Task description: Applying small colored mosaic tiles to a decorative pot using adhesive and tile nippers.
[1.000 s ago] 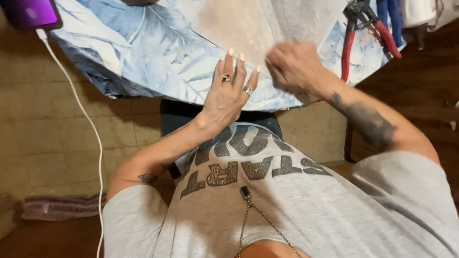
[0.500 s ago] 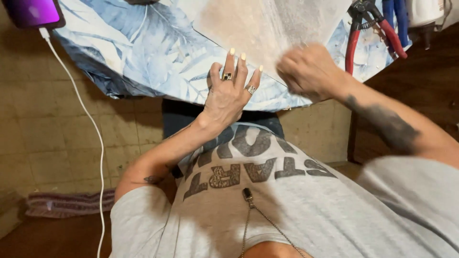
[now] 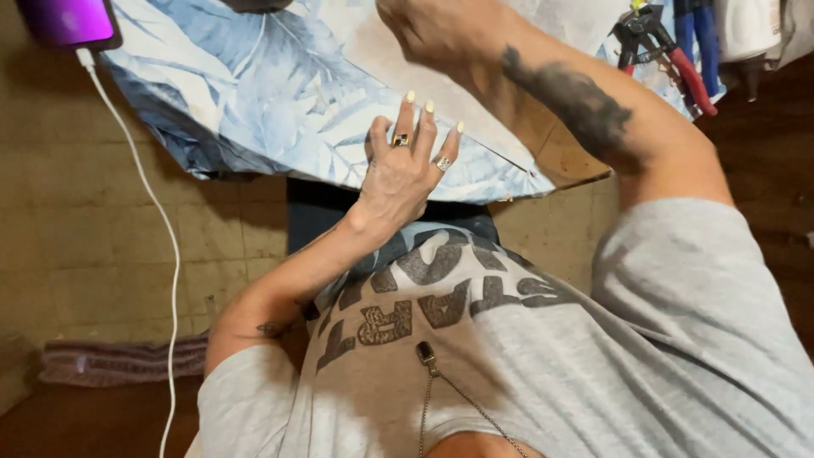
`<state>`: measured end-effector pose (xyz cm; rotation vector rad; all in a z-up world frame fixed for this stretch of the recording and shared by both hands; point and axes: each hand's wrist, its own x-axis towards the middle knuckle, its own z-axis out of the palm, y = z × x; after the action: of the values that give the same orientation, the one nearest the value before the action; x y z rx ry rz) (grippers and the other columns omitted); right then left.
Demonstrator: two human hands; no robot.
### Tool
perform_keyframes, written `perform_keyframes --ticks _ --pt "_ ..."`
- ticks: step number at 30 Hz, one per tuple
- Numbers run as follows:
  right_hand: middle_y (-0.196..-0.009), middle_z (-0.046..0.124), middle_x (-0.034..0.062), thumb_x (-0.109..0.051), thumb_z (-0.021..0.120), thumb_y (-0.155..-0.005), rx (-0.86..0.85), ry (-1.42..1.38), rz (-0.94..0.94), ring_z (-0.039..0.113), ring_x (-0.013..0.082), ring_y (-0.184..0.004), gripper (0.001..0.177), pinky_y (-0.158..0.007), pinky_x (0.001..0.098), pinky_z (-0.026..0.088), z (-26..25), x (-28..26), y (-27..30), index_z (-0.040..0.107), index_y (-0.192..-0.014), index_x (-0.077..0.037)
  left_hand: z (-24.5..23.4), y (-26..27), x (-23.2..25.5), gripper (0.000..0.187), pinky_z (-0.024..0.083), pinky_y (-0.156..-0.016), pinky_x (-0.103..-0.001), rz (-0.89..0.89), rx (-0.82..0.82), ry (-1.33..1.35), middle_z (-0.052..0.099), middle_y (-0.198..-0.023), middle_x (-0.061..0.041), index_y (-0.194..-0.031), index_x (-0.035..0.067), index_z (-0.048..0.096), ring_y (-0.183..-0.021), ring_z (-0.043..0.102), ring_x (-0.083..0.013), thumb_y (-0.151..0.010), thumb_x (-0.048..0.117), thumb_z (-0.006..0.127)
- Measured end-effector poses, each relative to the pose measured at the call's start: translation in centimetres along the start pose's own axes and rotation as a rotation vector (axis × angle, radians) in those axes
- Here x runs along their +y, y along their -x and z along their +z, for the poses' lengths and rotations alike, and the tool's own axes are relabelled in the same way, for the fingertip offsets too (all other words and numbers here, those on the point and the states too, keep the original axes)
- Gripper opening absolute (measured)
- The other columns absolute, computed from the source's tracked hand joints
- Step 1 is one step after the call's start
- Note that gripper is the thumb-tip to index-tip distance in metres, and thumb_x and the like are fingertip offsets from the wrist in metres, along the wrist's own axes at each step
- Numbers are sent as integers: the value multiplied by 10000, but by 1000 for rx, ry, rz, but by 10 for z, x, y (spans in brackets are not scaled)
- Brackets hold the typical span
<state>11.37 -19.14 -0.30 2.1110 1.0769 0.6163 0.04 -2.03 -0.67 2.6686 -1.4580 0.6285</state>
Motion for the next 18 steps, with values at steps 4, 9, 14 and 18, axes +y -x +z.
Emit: perform_keyframes --ticks 4,9,14,18 --pt "-574 390 18 -121 366 -914 -174 -891 119 320 134 -483 222 -485 260 300 -55 -7 81 445 -707 -102 -3 2 -1 593 327 -760 -464 -13 -49 -38 469 -1129 -215 -1226 196 436 -1060 415 -404 -670 311 607" --pt "-442 355 -58 -1 444 -812 -316 -957 95 318 85 -365 237 -317 209 297 -82 -14 173 419 -604 -114 -2 4 -1 647 309 -798 -485 19 -52 -66 457 -1169 -226 -1248 182 420 -1078 418 -418 -640 302 606" --pt "-549 375 -28 -217 368 -943 -316 -853 287 332 120 -436 324 -376 259 307 -94 -16 130 374 -631 -128 -6 1 -1 665 307 -798 -464 35 -97 -81 427 -1185 -251 -1259 169 397 -1085 394 -415 -640 306 598" --pt "-684 486 9 -269 431 -912 -227 -642 241 476 167 -515 240 -444 284 404 -87 -26 127 465 -732 -114 -4 2 0 774 305 -808 -494 38 -110 -7 393 -1203 -285 -1293 153 364 -1102 358 -451 -605 360 652"
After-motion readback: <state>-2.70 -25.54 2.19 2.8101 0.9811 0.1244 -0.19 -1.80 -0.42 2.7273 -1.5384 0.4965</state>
